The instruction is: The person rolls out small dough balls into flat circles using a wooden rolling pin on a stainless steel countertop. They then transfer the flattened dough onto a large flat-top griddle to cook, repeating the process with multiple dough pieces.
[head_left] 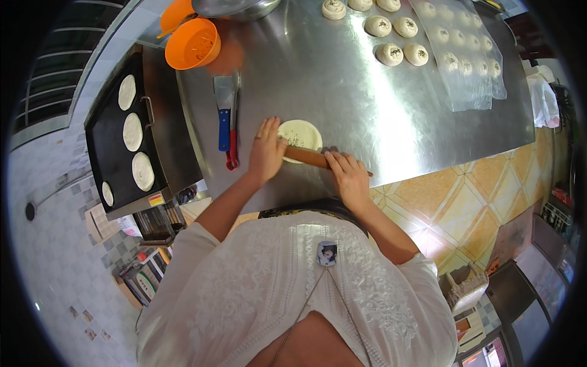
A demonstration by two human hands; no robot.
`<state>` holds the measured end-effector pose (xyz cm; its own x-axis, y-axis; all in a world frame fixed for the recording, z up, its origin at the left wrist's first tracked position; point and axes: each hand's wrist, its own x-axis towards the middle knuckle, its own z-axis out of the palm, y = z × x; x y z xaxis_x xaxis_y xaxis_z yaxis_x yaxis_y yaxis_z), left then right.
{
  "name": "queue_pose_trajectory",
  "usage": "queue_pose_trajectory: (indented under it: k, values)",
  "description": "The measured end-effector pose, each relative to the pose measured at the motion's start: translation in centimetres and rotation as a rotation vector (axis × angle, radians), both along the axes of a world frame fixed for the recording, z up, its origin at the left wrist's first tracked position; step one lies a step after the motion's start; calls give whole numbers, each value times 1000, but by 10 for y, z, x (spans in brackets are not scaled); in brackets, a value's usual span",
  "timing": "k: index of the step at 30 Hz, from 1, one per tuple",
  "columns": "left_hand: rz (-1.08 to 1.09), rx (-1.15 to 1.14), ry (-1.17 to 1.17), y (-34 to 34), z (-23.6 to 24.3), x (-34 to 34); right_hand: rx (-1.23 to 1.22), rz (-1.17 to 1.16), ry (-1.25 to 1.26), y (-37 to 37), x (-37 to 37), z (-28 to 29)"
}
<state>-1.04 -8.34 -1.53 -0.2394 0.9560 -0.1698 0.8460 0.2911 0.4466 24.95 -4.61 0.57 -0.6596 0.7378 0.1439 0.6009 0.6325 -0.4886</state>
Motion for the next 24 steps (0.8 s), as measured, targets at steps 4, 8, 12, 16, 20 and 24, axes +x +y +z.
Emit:
queue_pose_trajectory:
  k: [4, 8, 12, 16, 20, 24]
  values:
    - [42, 205, 127, 68, -24, -7, 132, -220, -139, 76, -52, -26]
    - [41, 128, 180, 96, -12, -13, 10, -149, -190, 25, -39, -28]
    - [-45, -50, 116, -33, -22, 7, -149, 35, -231, -18, -19, -17]
    - [-12, 152, 122, 37, -25, -12, 10, -138, -194, 44, -49, -27]
    - [141, 288, 146, 113, -25, -36, 117, -298, -96, 126, -86, -31]
    - [-74, 150, 142, 17, -25, -11, -60, -90, -131, 36, -48, -31]
